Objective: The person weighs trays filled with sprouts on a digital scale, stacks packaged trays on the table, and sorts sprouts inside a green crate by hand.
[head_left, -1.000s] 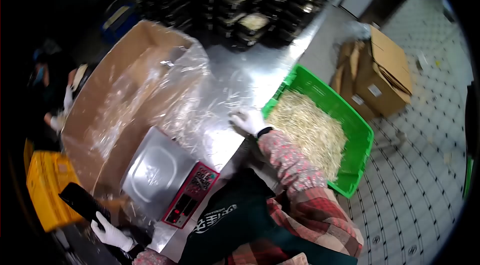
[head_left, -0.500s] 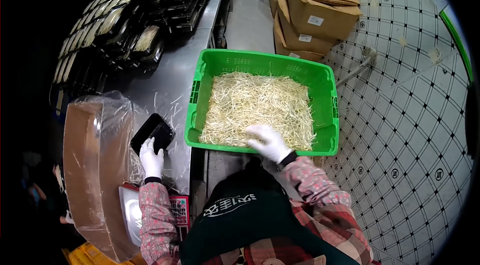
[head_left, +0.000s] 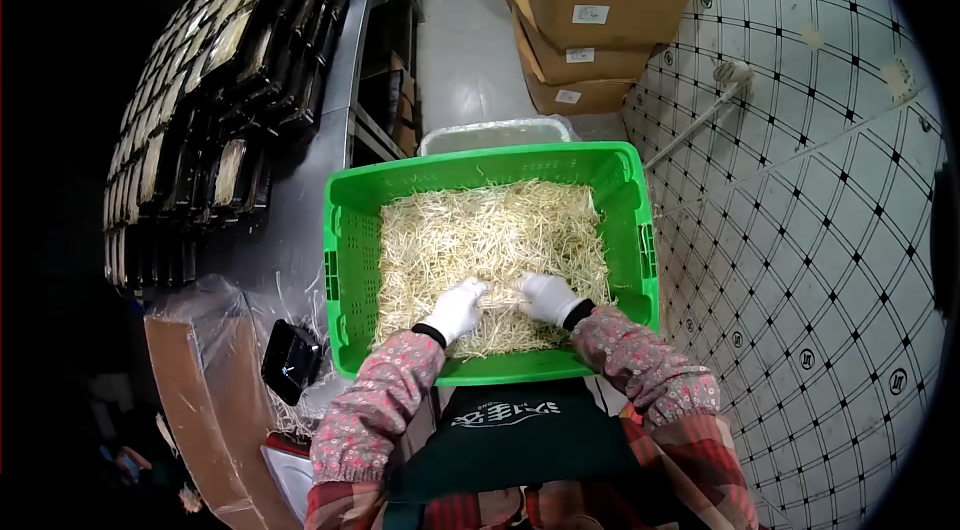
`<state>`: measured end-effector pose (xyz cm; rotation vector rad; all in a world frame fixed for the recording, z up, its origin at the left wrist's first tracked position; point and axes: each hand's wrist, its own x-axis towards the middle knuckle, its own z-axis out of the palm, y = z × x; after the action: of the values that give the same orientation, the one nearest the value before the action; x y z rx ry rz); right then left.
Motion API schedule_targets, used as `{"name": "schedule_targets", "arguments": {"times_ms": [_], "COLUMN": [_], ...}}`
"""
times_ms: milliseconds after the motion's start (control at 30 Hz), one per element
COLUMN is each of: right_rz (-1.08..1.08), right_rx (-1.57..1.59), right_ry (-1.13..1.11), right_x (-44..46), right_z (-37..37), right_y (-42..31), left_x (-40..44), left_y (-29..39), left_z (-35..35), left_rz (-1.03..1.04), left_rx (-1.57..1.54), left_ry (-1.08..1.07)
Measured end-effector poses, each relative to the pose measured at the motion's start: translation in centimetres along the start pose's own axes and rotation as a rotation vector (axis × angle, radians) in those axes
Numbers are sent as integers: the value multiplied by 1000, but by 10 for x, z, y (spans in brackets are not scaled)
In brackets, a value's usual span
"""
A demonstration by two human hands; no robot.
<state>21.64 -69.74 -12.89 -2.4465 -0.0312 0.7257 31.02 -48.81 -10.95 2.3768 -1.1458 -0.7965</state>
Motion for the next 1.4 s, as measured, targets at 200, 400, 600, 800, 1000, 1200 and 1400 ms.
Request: {"name": "schedule_targets", "arguments": {"times_ms": [200,400,600,800,1000,1200,1400], "right_rz": [-89,-44,-305,-95,-49,-28,-27], "right_rx": [-68,-120,206,-74,-132,-85,190], "right_ry": [80,266,14,469,174,109,18], "right_x": [64,43,-19,122,-4,-68,-27], "right_z": [-101,-11,-59,-54,5,8,-7], "right_y": [35,3,5,38,-9,-22,21], "left_x": [88,51,-12,116,-3,-34,24], "left_y": [-14,-19,-7,-53,-13,32,25], "left_z": [-91,9,-66,-33,20,5,-19], "left_rz": [-51,-64,-86,-115,163,86,-139], "left_rx": [-244,62,-246,117,-96,171,18], "left_ry": [-165,85,-243,295,73,-128,-388]}}
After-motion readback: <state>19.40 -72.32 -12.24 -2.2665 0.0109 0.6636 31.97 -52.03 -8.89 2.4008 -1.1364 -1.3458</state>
